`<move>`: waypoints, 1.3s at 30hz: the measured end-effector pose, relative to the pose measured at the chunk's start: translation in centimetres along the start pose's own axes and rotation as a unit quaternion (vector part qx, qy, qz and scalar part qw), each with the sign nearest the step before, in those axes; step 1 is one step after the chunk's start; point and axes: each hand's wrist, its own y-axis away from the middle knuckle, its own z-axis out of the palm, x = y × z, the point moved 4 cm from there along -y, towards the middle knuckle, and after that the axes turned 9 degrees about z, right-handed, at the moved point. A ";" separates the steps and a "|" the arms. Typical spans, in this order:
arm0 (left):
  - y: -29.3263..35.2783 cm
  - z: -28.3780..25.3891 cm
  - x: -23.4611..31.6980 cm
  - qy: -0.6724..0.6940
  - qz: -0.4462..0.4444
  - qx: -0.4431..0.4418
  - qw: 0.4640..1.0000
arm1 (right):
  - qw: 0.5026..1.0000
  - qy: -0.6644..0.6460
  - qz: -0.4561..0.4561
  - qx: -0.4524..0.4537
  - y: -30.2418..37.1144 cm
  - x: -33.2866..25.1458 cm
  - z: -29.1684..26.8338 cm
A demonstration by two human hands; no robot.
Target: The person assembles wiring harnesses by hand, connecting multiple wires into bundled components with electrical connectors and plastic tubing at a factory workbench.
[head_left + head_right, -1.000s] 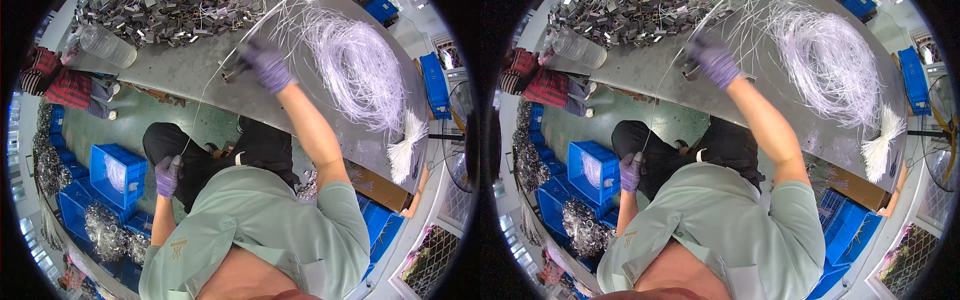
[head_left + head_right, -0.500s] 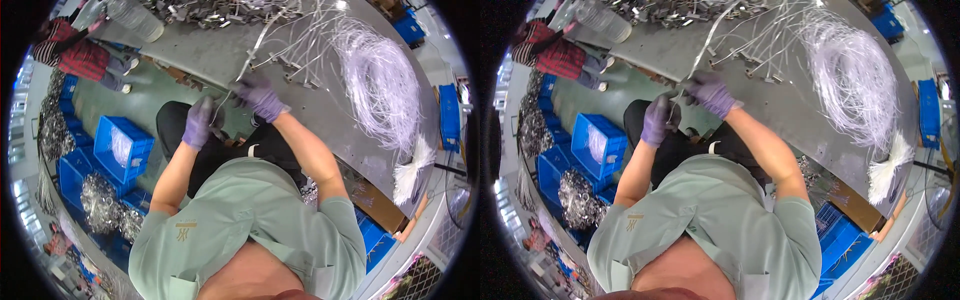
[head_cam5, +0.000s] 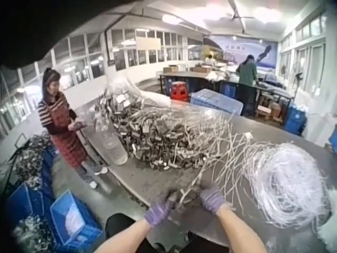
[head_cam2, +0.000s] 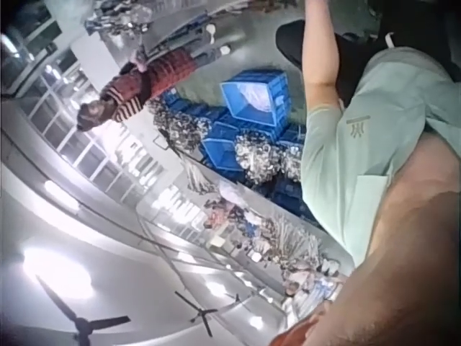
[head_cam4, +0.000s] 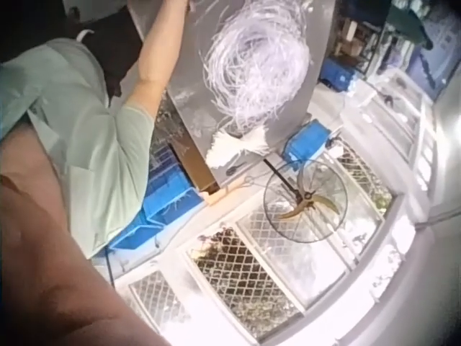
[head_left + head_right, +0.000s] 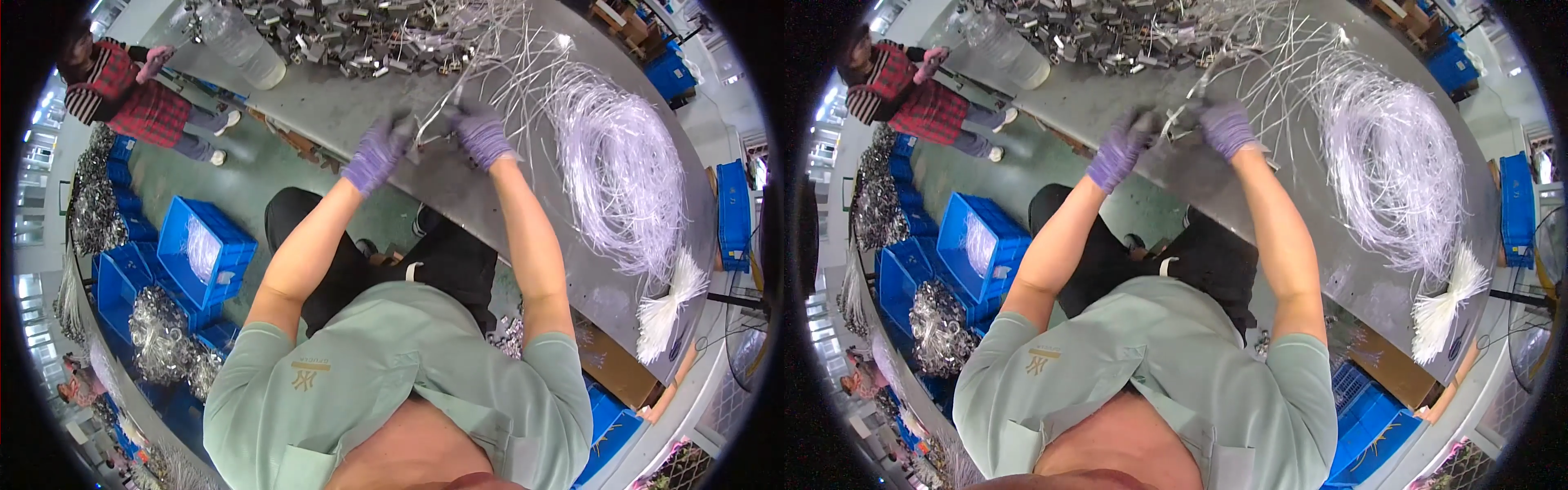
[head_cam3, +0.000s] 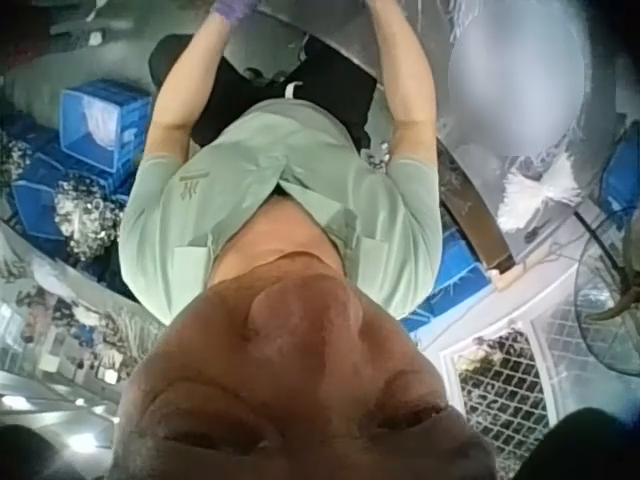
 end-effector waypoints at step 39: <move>23.9 -12.6 -2.6 0.157 -0.125 0.211 0.957 | 0.469 -0.767 0.438 -0.018 -6.9 -3.8 7.6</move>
